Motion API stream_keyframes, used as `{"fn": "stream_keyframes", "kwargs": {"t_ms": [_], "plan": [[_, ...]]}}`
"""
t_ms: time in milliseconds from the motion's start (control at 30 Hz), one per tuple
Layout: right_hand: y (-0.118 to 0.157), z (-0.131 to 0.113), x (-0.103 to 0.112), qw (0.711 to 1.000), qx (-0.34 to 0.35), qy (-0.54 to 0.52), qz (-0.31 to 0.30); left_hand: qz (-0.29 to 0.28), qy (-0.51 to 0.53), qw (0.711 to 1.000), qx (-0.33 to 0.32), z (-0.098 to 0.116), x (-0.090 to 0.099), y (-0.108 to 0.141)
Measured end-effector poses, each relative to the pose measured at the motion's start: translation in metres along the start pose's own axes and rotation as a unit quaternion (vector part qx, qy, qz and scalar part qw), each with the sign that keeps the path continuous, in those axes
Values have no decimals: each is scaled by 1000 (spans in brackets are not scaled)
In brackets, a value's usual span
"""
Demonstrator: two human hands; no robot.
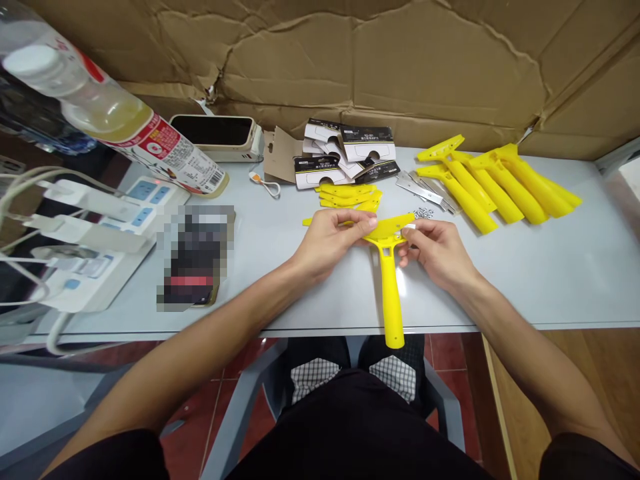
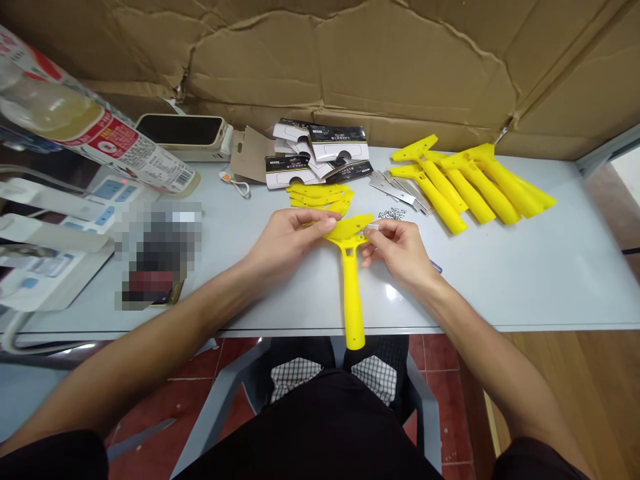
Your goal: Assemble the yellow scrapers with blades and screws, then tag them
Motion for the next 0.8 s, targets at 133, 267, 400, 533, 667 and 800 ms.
{"fn": "stream_keyframes", "kwargs": {"t_ms": [133,267,400,533,667,800], "plan": [[1,0,1,1000,1,-5,2,-37,-7,999,-11,8,3,1],[1,1,1,1000,-1,-2,-9,-77,-93,992,-29,18,8,1],[1,3,1,1000,-1,11,-27,-95,-108,990,-1,17,14,-6],[2,5,3,999,-4,17,-39,-92,-135,986,-18,11,17,-13],[2,6,6,998,-10,20,-67,-76,-126,989,-32,10,16,-14],[2,5,6,994,-11,15,-106,-55,-129,990,-32,9,19,-13]]}}
Point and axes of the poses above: each hand's wrist, its own y-axis away from the middle knuckle, its own x-axis out of the back of the hand, z = x × y, the point moved 1 cm from there along -y, towards the middle knuckle, and after that the axes turned 10 degrees about -y, right-handed, at the moved point
